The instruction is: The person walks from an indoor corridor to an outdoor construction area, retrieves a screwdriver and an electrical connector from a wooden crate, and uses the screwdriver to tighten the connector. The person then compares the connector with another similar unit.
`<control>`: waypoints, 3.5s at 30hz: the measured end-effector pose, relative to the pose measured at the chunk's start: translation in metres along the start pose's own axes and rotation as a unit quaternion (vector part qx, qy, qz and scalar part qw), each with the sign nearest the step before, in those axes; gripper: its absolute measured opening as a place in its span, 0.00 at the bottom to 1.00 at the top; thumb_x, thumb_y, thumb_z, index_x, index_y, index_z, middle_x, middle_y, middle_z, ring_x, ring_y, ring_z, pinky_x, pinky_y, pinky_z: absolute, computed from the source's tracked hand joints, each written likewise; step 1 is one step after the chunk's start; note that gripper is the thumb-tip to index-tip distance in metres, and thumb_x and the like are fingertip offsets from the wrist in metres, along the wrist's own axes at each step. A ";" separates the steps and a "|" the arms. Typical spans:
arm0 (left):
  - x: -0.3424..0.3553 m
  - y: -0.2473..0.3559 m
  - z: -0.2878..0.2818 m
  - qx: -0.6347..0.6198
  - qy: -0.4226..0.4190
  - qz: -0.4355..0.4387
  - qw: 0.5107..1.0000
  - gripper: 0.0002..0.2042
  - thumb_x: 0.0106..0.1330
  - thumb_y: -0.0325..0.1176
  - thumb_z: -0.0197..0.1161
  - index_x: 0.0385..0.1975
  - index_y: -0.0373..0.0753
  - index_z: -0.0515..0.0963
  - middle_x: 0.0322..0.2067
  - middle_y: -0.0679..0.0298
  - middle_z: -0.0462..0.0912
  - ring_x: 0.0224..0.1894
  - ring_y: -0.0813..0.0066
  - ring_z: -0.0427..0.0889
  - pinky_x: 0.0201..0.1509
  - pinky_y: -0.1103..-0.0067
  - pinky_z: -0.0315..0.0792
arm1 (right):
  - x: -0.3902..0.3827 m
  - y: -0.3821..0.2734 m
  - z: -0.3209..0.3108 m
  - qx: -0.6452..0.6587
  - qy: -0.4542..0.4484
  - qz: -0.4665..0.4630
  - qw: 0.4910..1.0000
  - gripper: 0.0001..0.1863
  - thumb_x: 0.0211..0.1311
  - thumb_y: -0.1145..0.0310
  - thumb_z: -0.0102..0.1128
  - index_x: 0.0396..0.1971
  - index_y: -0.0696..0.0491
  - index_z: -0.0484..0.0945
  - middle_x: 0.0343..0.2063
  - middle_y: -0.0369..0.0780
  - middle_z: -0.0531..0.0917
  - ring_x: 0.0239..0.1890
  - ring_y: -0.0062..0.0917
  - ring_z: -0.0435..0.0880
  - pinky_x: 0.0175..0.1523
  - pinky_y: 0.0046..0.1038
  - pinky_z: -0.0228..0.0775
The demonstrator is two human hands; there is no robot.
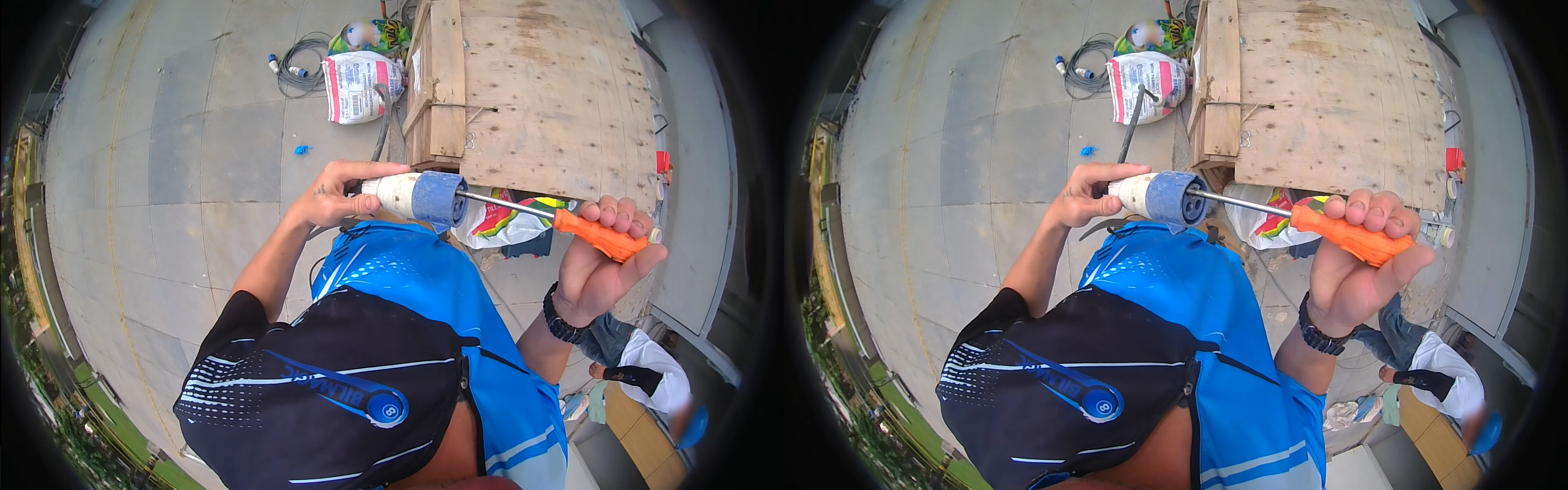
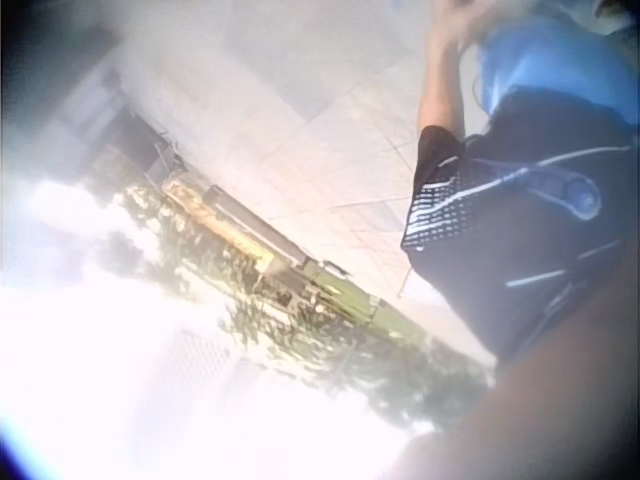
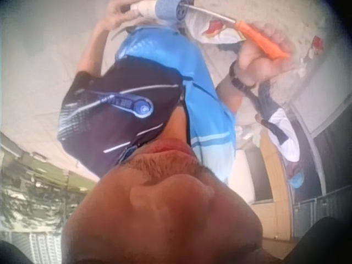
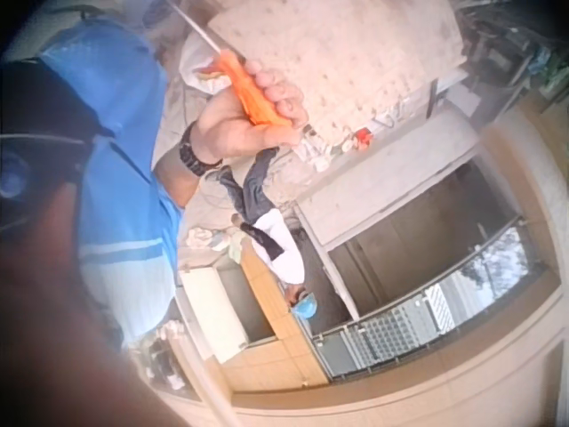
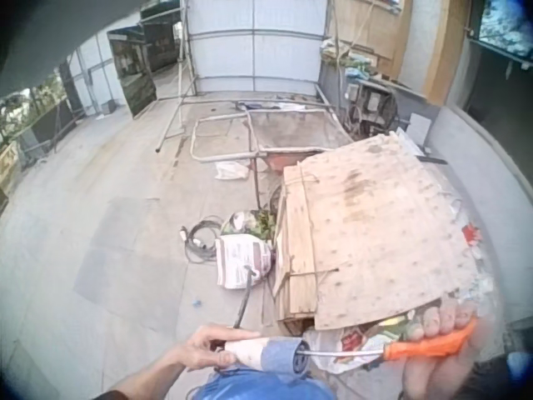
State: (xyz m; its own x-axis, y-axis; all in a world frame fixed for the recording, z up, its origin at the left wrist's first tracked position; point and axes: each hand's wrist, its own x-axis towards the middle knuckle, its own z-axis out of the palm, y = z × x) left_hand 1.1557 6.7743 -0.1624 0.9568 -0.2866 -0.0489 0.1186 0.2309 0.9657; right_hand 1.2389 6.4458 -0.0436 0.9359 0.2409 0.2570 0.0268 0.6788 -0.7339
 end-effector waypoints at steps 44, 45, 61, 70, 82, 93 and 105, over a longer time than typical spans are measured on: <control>-0.023 0.021 -0.077 0.092 -0.024 0.030 0.995 0.29 0.58 0.49 0.69 0.53 0.33 0.79 0.44 0.54 0.84 0.47 0.66 0.82 0.50 0.73 0.74 | -0.037 0.054 0.053 -0.140 0.014 0.219 0.965 0.23 0.64 0.58 0.62 0.52 0.58 0.73 0.46 0.48 0.79 0.43 0.31 0.82 0.50 0.38 0.79; -0.026 0.029 -0.084 0.130 -0.034 0.020 0.991 0.28 0.58 0.50 0.68 0.52 0.35 0.80 0.43 0.54 0.85 0.46 0.64 0.83 0.49 0.71 0.74 | -0.043 0.056 0.045 -0.140 0.010 0.279 0.950 0.26 0.63 0.61 0.64 0.56 0.61 0.72 0.46 0.50 0.80 0.41 0.32 0.83 0.47 0.35 0.81; 0.045 0.005 -0.058 -0.213 0.540 0.165 0.798 0.23 0.63 0.43 0.65 0.52 0.38 0.69 0.48 0.50 0.72 0.44 0.61 0.79 0.47 0.63 0.78 | -0.066 0.154 0.050 -0.168 -0.071 0.339 0.923 0.29 0.68 0.70 0.56 0.67 0.60 0.60 0.38 0.44 0.79 0.18 0.11 0.64 0.22 0.15 0.58; 0.039 -0.017 -0.064 -0.496 0.269 0.110 0.818 0.05 0.64 0.35 0.58 0.33 0.42 0.72 0.28 0.62 0.79 0.30 0.65 0.83 0.37 0.64 0.81 | -0.048 0.145 0.044 0.237 0.019 0.518 0.821 0.25 0.71 0.70 0.52 0.66 0.48 0.61 0.36 0.42 0.76 0.18 0.12 0.65 0.20 0.16 0.56; 0.050 -0.022 -0.042 -0.421 0.432 -0.013 0.798 0.07 0.64 0.34 0.58 0.34 0.39 0.69 0.27 0.62 0.77 0.26 0.67 0.82 0.30 0.66 0.81 | -0.046 0.130 0.040 -0.264 -0.063 0.297 0.915 0.27 0.67 0.69 0.55 0.65 0.52 0.63 0.33 0.43 0.79 0.19 0.25 0.74 0.19 0.26 0.65; 0.054 -0.047 -0.031 -0.420 0.427 -0.036 0.800 0.04 0.62 0.28 0.59 0.33 0.38 0.71 0.23 0.60 0.78 0.21 0.68 0.81 0.23 0.72 0.79 | -0.063 0.143 0.025 -0.648 -0.291 0.007 0.704 0.27 0.61 0.73 0.60 0.61 0.59 0.69 0.32 0.48 0.80 0.26 0.35 0.80 0.29 0.32 0.72; 0.064 -0.041 -0.022 -0.393 0.449 0.002 0.802 0.07 0.59 0.25 0.58 0.35 0.38 0.68 0.22 0.59 0.77 0.19 0.68 0.80 0.21 0.72 0.78 | -0.049 0.141 0.021 -0.582 -0.281 0.092 0.758 0.32 0.61 0.77 0.58 0.66 0.56 0.63 0.34 0.45 0.80 0.23 0.20 0.74 0.26 0.26 0.70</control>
State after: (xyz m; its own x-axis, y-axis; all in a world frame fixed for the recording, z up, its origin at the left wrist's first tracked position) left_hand 1.2181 6.7674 -0.2106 0.7216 0.4197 -0.5506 -0.0926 0.8467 0.5240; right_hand 1.1898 6.5444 -0.1464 0.6732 0.7361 0.0696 0.5110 -0.3952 -0.7633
